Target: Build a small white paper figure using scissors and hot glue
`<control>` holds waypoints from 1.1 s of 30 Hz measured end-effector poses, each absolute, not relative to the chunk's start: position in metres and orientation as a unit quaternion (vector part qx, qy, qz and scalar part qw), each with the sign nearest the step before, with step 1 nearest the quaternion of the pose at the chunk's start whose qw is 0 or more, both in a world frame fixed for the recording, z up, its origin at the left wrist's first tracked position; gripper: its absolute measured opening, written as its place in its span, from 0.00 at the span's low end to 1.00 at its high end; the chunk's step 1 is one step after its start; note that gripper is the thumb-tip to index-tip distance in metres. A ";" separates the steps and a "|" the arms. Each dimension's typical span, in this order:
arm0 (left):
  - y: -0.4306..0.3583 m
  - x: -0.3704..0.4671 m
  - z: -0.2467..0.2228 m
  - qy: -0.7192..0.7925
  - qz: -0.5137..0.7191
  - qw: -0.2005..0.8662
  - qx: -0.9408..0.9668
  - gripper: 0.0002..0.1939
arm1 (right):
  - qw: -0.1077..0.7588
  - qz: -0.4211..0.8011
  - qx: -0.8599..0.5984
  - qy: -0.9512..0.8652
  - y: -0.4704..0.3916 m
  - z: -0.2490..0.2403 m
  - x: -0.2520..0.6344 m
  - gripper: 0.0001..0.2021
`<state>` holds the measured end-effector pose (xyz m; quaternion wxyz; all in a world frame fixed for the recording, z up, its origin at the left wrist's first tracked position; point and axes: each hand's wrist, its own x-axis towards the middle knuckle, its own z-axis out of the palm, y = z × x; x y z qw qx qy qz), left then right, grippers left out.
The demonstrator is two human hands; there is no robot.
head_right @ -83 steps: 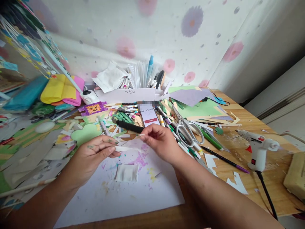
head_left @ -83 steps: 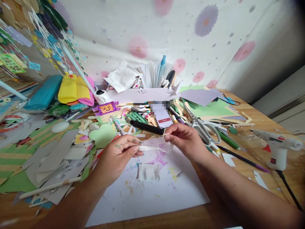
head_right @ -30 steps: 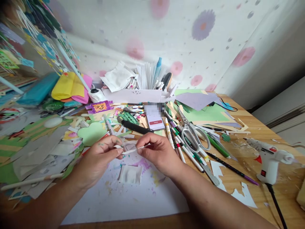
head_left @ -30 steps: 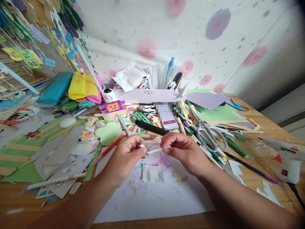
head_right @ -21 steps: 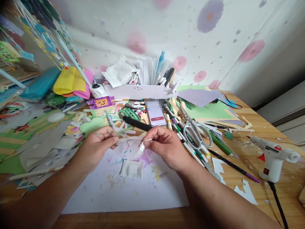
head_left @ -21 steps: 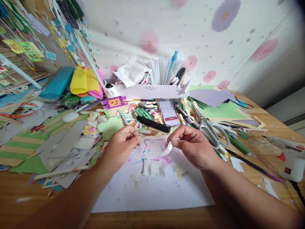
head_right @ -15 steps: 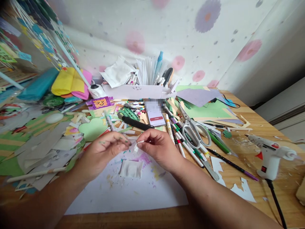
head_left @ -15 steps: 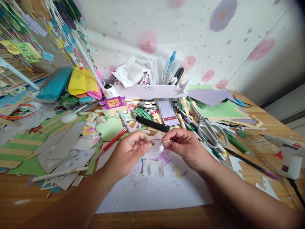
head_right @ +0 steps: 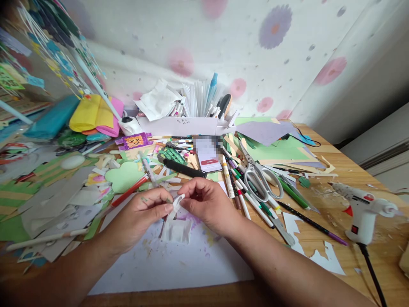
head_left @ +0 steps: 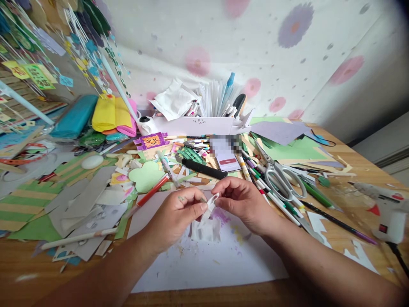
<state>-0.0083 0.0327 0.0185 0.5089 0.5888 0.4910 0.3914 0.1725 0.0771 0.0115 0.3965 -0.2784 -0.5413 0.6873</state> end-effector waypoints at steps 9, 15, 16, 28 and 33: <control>0.034 -0.009 0.021 0.536 0.404 0.460 0.581 0.07 | 0.389 0.706 -0.298 -0.512 0.081 0.016 0.178 0.08; 0.033 -0.009 0.021 0.562 0.396 0.399 0.607 0.05 | 0.372 0.746 -0.276 -0.477 0.080 0.019 0.180 0.07; 0.032 -0.011 0.021 0.560 0.393 0.371 0.628 0.04 | 0.371 0.753 -0.272 -0.470 0.080 0.019 0.180 0.07; 0.037 -0.025 0.020 0.534 0.385 0.165 0.734 0.04 | 0.262 0.777 -0.248 -0.516 0.082 0.017 0.184 0.04; 0.034 -0.021 0.019 0.562 0.348 0.289 0.692 0.04 | 0.297 0.790 -0.224 -0.488 0.080 0.017 0.182 0.06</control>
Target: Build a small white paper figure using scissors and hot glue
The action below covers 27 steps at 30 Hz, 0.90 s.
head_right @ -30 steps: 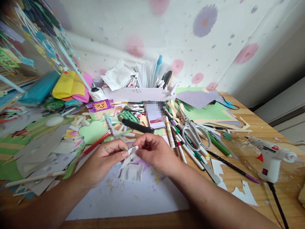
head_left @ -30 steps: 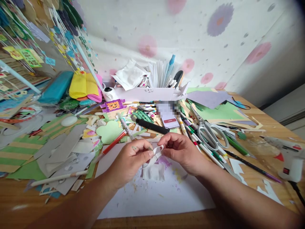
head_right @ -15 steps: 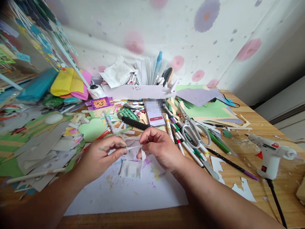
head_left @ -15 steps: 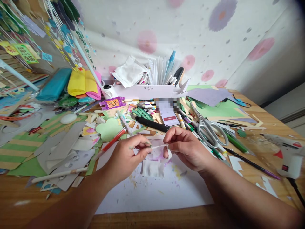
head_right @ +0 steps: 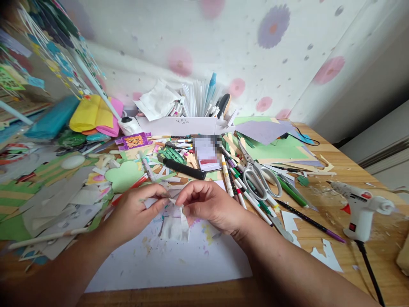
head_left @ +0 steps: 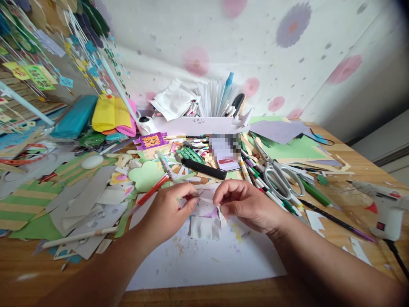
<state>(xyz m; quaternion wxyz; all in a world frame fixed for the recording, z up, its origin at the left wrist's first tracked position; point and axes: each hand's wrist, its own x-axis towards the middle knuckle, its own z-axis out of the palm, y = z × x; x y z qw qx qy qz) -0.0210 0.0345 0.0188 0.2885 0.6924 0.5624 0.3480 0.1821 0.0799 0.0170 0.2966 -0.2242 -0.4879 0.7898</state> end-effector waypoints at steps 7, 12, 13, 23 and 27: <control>0.032 -0.009 0.010 0.355 0.468 0.634 0.502 0.07 | 0.308 0.770 -0.240 -0.506 0.076 0.018 0.178 0.07; 0.029 -0.002 0.013 0.385 0.404 0.673 0.485 0.15 | 0.299 0.735 -0.217 -0.568 0.067 0.014 0.169 0.09; 0.028 -0.002 0.014 0.392 0.390 0.683 0.477 0.16 | 0.301 0.732 -0.211 -0.574 0.066 0.013 0.167 0.10; 0.030 -0.011 0.025 0.498 0.345 0.503 0.616 0.10 | 0.248 0.727 -0.266 -0.582 0.073 0.017 0.175 0.11; 0.027 -0.012 0.026 0.517 0.338 0.421 0.664 0.08 | 0.207 0.746 -0.271 -0.573 0.075 0.013 0.178 0.10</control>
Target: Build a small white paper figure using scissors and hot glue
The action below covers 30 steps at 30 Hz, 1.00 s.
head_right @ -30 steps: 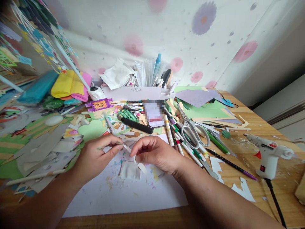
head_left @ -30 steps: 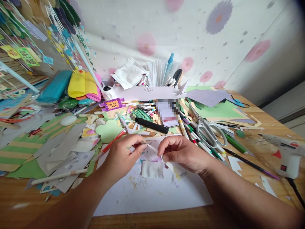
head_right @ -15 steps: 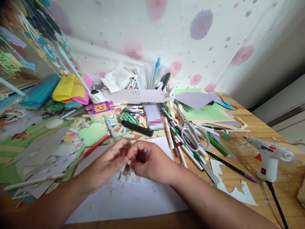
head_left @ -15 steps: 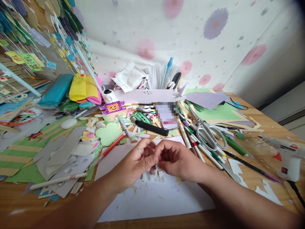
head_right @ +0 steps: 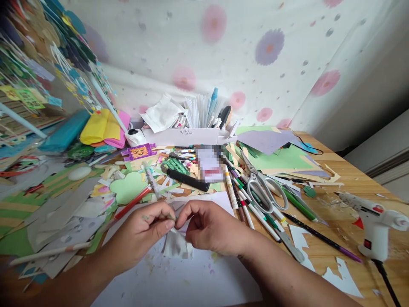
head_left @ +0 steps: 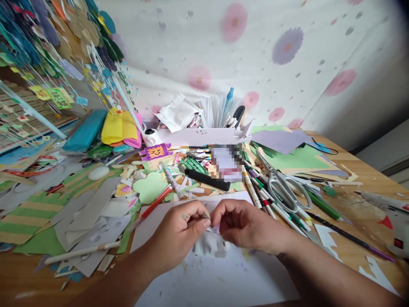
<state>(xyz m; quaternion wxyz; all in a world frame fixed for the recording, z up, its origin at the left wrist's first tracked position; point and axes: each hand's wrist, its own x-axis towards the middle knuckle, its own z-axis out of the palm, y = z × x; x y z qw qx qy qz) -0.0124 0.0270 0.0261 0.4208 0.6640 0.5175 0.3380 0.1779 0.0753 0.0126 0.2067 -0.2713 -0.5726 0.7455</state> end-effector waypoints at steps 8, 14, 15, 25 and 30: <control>0.024 -0.019 0.028 0.441 0.374 0.241 0.779 0.07 | 0.157 0.769 -0.241 -0.571 0.076 0.020 0.188 0.05; 0.029 -0.026 0.028 0.411 0.368 0.199 0.810 0.08 | 0.219 0.783 -0.195 -0.548 0.083 0.026 0.199 0.05; 0.030 -0.028 0.028 0.419 0.367 0.195 0.807 0.08 | 0.235 0.781 -0.197 -0.544 0.084 0.026 0.201 0.05; 0.029 -0.027 0.022 0.434 0.398 0.430 0.685 0.21 | 0.311 0.669 -0.213 -0.641 0.079 0.026 0.197 0.07; 0.027 -0.014 0.019 0.420 0.400 0.548 0.604 0.17 | 0.285 0.594 -0.209 -0.722 0.066 0.027 0.182 0.06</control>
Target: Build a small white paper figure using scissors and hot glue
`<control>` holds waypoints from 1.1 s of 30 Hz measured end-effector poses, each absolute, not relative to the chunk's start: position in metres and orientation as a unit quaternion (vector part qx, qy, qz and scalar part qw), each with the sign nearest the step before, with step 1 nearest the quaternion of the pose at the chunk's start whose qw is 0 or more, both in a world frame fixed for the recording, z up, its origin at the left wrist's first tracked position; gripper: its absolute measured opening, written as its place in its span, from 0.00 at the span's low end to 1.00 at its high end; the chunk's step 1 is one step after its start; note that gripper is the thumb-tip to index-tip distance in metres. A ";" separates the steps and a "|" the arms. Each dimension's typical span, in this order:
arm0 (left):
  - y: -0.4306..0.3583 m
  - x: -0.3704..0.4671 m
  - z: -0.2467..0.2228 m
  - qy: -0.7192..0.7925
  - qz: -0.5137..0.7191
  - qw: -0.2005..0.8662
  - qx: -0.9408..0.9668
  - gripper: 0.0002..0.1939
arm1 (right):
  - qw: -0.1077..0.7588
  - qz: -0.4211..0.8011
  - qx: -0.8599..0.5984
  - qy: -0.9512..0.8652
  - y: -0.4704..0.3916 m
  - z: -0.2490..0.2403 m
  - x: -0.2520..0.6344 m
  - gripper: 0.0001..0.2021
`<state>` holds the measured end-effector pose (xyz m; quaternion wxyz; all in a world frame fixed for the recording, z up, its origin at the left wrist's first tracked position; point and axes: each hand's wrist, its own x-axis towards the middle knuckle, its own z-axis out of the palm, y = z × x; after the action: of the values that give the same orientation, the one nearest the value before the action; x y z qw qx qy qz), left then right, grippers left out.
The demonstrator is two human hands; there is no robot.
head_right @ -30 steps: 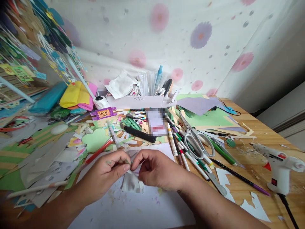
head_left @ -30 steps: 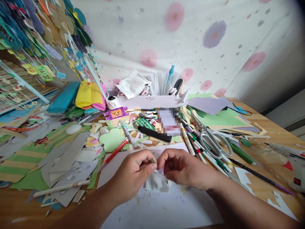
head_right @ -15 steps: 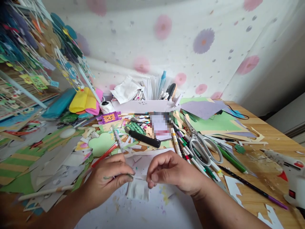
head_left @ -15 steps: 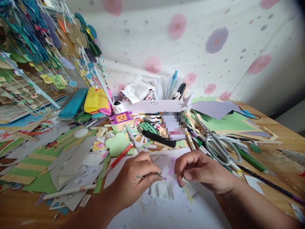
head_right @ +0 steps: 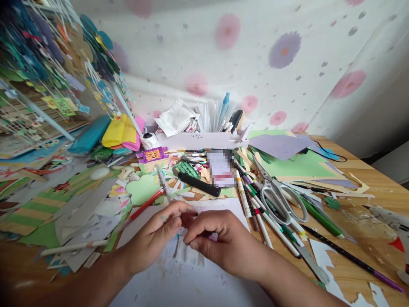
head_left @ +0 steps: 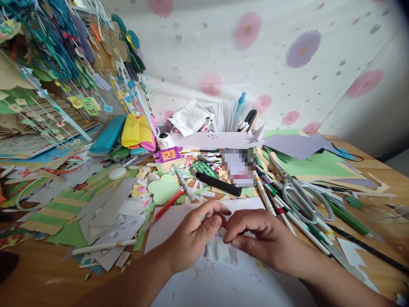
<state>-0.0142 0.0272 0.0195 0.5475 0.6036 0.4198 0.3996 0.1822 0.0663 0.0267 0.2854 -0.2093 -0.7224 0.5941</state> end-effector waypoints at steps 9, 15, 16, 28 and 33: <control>0.029 -0.016 0.019 0.458 0.353 0.603 0.549 0.16 | 0.299 0.713 -0.244 -0.585 0.072 0.020 0.181 0.06; 0.029 -0.017 0.024 0.474 0.346 0.574 0.571 0.17 | 0.321 0.752 -0.238 -0.524 0.076 0.020 0.182 0.07; 0.029 -0.016 0.024 0.475 0.346 0.577 0.567 0.19 | 0.323 0.754 -0.232 -0.523 0.077 0.020 0.183 0.07; 0.031 -0.018 0.023 0.471 0.362 0.584 0.553 0.13 | 0.313 0.743 -0.219 -0.550 0.079 0.019 0.184 0.08; 0.032 -0.021 0.020 0.462 0.338 0.601 0.558 0.11 | 0.334 0.721 -0.278 -0.540 0.084 0.017 0.187 0.11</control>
<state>-0.0208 0.0321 0.0196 0.6013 0.5578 0.4620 0.3375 0.1867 0.0837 0.0166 0.3336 -0.2783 -0.5404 0.7205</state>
